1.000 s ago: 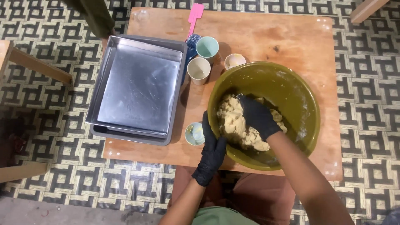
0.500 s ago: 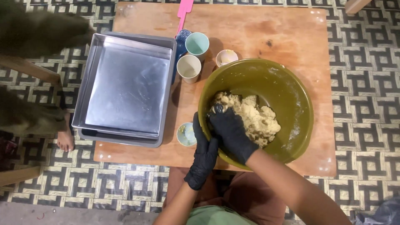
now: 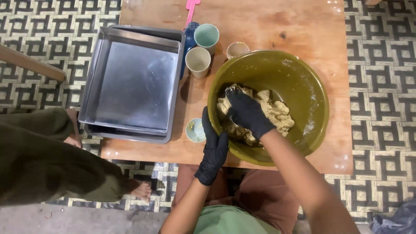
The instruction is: Kneading a batch of dough in a large mixing bowl by hand
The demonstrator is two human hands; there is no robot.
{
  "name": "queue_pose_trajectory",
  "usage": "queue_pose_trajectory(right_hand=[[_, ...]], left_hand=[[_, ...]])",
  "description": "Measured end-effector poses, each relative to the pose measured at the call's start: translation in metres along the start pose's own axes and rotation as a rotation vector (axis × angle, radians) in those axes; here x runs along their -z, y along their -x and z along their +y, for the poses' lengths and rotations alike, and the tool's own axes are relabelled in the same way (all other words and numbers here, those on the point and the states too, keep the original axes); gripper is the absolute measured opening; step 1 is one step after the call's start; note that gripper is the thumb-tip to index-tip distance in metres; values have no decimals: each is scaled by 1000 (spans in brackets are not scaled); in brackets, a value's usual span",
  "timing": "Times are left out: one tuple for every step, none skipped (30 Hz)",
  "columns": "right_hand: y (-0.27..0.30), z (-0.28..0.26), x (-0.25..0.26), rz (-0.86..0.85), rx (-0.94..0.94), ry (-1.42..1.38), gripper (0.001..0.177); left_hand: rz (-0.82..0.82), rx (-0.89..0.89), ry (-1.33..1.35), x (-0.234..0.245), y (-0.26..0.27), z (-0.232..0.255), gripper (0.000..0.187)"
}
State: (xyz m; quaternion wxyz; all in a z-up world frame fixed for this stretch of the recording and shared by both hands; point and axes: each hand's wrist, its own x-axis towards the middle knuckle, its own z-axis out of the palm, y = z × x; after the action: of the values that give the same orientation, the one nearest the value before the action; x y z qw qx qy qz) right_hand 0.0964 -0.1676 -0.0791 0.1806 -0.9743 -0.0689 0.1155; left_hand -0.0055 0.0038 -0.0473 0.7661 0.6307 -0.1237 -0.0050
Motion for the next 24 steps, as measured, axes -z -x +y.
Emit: queue_pose_trajectory(right_hand=[[2, 4, -3, -86, 34, 59, 89], [4, 8, -6, -173, 69, 117, 107], [21, -19, 30, -173, 66, 119, 107], [36, -47, 68, -262, 64, 206, 116], [54, -77, 107, -356, 64, 290, 124], [62, -73, 99, -360, 63, 290, 124], [69, -69, 92, -328, 56, 335, 130], [76, -65, 85, -296, 49, 381, 137], [76, -62, 78, -299, 48, 381, 137], [77, -58, 71, -262, 53, 402, 131], [78, -54, 64, -224, 58, 424, 125], [76, -55, 64, -226, 57, 425, 125], [73, -57, 65, -144, 81, 434, 121], [70, -59, 66, -62, 104, 442, 118], [61, -48, 55, -62, 108, 445, 118], [53, -38, 45, -6, 151, 406, 115], [46, -27, 34, 49, 193, 367, 113], [37, -12, 16, 48, 196, 368, 113], [29, 3, -1, 78, 162, 331, 92], [20, 19, -19, 108, 127, 295, 73], [20, 13, -7, 110, 129, 297, 73], [21, 6, 5, 73, 82, 142, 64], [22, -1, 16, 33, 37, -14, 57], [18, 2, 16, 33, 40, -13, 57]], left_hand=[[-1, -15, 6, 1, 0, -1, 81], [-2, -31, 12, 2, -1, -2, 81], [-3, -31, 15, 2, -2, -5, 81], [-10, -35, 32, 1, -4, -7, 79], [-15, -36, 46, 2, -3, -9, 77], [-14, -32, 47, 2, -2, -9, 77], [-12, -15, 30, 3, -3, -9, 79], [-9, 2, 13, 3, -4, -10, 81], [-9, 5, 14, 2, -4, -11, 81], [1, -1, 16, 1, -4, -11, 81], [10, -8, 19, 0, -4, -12, 80], [11, -7, 20, 0, -4, -11, 80], [14, -4, 13, -1, -4, -10, 81], [18, -2, 5, -1, -4, -8, 81], [21, -4, 6, -1, -4, -15, 81], [30, -19, 17, 0, -4, -22, 82], [38, -34, 28, 0, -3, -29, 83], [42, -34, 28, -1, -3, -27, 83], [35, -28, 33, -1, -4, -24, 84], [28, -23, 38, -1, -4, -21, 85], [29, -26, 38, -2, -4, -23, 85], [33, -26, 34, -2, -3, -25, 86], [38, -25, 29, -2, -1, -27, 87], [41, -27, 28, -1, -2, -25, 87]])
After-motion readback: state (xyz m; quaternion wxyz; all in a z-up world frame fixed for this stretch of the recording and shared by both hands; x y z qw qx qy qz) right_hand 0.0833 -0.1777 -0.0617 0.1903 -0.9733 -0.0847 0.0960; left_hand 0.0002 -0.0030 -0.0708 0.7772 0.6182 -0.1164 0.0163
